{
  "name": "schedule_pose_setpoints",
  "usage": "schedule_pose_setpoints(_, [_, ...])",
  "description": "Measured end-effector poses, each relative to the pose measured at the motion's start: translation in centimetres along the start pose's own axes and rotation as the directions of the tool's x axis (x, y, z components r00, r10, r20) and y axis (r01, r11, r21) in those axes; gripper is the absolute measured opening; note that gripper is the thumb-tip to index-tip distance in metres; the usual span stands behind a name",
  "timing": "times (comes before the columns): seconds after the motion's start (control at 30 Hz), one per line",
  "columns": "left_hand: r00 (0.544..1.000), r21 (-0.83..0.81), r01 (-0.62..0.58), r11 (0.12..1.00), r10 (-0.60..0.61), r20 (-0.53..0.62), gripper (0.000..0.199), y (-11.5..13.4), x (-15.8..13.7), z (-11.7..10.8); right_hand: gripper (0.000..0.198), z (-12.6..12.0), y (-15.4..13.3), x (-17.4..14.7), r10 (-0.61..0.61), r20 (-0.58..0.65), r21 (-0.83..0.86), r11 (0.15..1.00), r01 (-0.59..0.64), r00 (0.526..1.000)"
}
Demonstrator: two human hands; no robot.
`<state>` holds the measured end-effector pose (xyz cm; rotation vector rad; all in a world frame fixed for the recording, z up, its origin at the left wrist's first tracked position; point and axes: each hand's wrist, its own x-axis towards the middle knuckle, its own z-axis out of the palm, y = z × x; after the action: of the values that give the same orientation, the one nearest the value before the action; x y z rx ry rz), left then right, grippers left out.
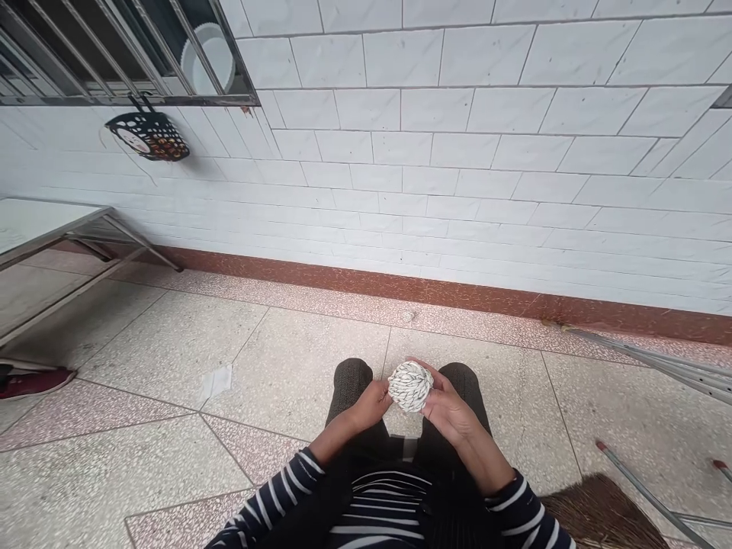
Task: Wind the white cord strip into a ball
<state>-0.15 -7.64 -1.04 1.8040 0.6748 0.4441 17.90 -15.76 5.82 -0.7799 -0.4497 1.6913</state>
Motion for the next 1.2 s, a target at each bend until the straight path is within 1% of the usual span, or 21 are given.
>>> schedule_pose_setpoints(0.03, [1.000, 0.065, 0.007, 0.998, -0.006, -0.015, 0.046, 0.4, -0.1, -0.4, 0.058, 0.1, 0.0, 0.0, 0.007, 0.006, -0.002, 1.000, -0.007, 1.000])
schedule_pose_setpoints(0.1, [1.000, 0.115, 0.000, 0.993, 0.001, -0.008, 0.044, 1.2, -0.3, -1.1, 0.052, -0.3, 0.0, 0.1, 0.005, -0.016, 0.008, 1.000, -0.005, 1.000])
schedule_pose_setpoints(0.17, [0.999, 0.077, -0.022, 0.997, 0.019, 0.042, 0.048, 2.0, -0.6, -1.8, 0.044, -1.1, -0.1, 0.1, -0.003, -0.063, 0.033, 0.999, 0.005, 0.998])
schedule_pose_setpoints(0.23, [0.994, 0.005, -0.028, 1.000, 0.027, 0.105, 0.053, 2.4, -1.0, -2.2, 0.042, -1.9, -0.6, 0.0, -0.023, -0.110, 0.066, 0.997, 0.031, 0.994])
schedule_pose_setpoints(0.3, [0.989, -0.044, -0.009, 0.999, 0.015, 0.148, 0.056, 2.3, -1.3, -2.5, 0.043, -2.2, -1.3, -0.3, -0.058, -0.155, 0.100, 0.992, 0.074, 0.986])
schedule_pose_setpoints(0.37, [0.986, -0.039, 0.040, 0.998, -0.033, 0.162, 0.055, 2.0, -1.5, -2.6, 0.044, -2.0, -2.0, -0.8, -0.099, -0.209, 0.108, 0.986, 0.124, 0.973])
schedule_pose_setpoints(0.43, [0.985, 0.014, 0.074, 0.997, -0.075, 0.153, 0.051, 1.6, -1.7, -2.5, 0.047, -1.3, -2.8, -1.2, -0.135, -0.246, 0.045, 0.988, 0.150, 0.960])
schedule_pose_setpoints(0.5, [0.985, 0.070, 0.080, 0.994, -0.090, 0.149, 0.048, 1.5, -1.8, -2.2, 0.053, -0.6, -3.4, -1.2, -0.197, -0.239, -0.134, 0.977, 0.169, 0.951])
schedule_pose_setpoints(0.57, [0.981, 0.089, 0.074, 0.993, -0.088, 0.171, 0.047, 1.8, -2.0, -1.6, 0.056, -0.2, -3.9, -0.6, -0.303, -0.214, -0.372, 0.904, 0.209, 0.929])
schedule_pose_setpoints(0.63, [0.973, 0.080, 0.062, 0.995, -0.078, 0.217, 0.046, 2.3, -2.3, -1.1, 0.053, -0.4, -4.3, 0.5, -0.397, -0.209, -0.594, 0.778, 0.206, 0.894])
schedule_pose_setpoints(0.7, [0.970, 0.096, 0.025, 0.995, -0.048, 0.240, 0.046, 2.9, -2.6, -0.8, 0.051, -1.3, -4.4, 1.8, -0.459, -0.226, -0.772, 0.623, 0.130, 0.859])
schedule_pose_setpoints(0.73, [0.971, 0.121, 0.000, 0.993, -0.029, 0.239, 0.046, 3.3, -2.7, -0.9, 0.050, -1.8, -4.3, 2.4, -0.474, -0.234, -0.832, 0.549, 0.077, 0.849])
schedule_pose_setpoints(0.77, [0.973, 0.158, -0.029, 0.987, -0.008, 0.230, 0.045, 3.6, -2.8, -1.0, 0.050, -2.4, -3.9, 3.0, -0.483, -0.240, -0.873, 0.486, 0.030, 0.842])
schedule_pose_setpoints(0.8, [0.976, 0.206, -0.061, 0.977, 0.015, 0.217, 0.044, 3.8, -2.8, -1.2, 0.049, -3.0, -3.4, 3.4, -0.486, -0.249, -0.895, 0.446, -0.007, 0.838])
schedule_pose_setpoints(0.87, [0.979, 0.318, -0.123, 0.940, 0.063, 0.192, 0.043, 4.2, -2.6, -1.7, 0.045, -3.8, -1.7, 3.9, -0.455, -0.276, -0.899, 0.433, -0.061, 0.846])
schedule_pose_setpoints(0.9, [0.980, 0.375, -0.149, 0.915, 0.087, 0.177, 0.042, 4.2, -2.4, -2.0, 0.044, -4.0, -0.7, 3.9, -0.420, -0.281, -0.897, 0.436, -0.079, 0.863])
schedule_pose_setpoints(0.97, [0.982, 0.468, -0.179, 0.865, 0.125, 0.143, 0.039, 3.9, -2.0, -2.6, 0.045, -4.1, 1.5, 3.7, -0.320, -0.259, -0.885, 0.457, -0.091, 0.911])
schedule_pose_setpoints(1.03, [0.981, 0.532, -0.191, 0.825, 0.152, 0.116, 0.035, 3.3, -1.5, -3.0, 0.047, -3.8, 3.0, 3.2, -0.182, -0.206, -0.856, 0.510, -0.087, 0.961])
schedule_pose_setpoints(1.07, [0.980, 0.556, -0.199, 0.807, 0.165, 0.112, 0.033, 2.9, -1.2, -3.1, 0.049, -3.7, 3.4, 2.9, -0.104, -0.176, -0.832, 0.548, -0.091, 0.979])
schedule_pose_setpoints(1.13, [0.974, 0.585, -0.224, 0.780, 0.192, 0.118, 0.033, 2.2, -0.8, -3.2, 0.052, -3.2, 3.4, 2.3, 0.041, -0.112, -0.766, 0.633, -0.112, 0.993])
schedule_pose_setpoints(1.2, [0.971, 0.586, -0.234, 0.776, 0.215, 0.103, 0.033, 1.6, -0.4, -3.2, 0.054, -2.8, 2.7, 1.5, 0.141, -0.048, -0.701, 0.701, -0.134, 0.989])
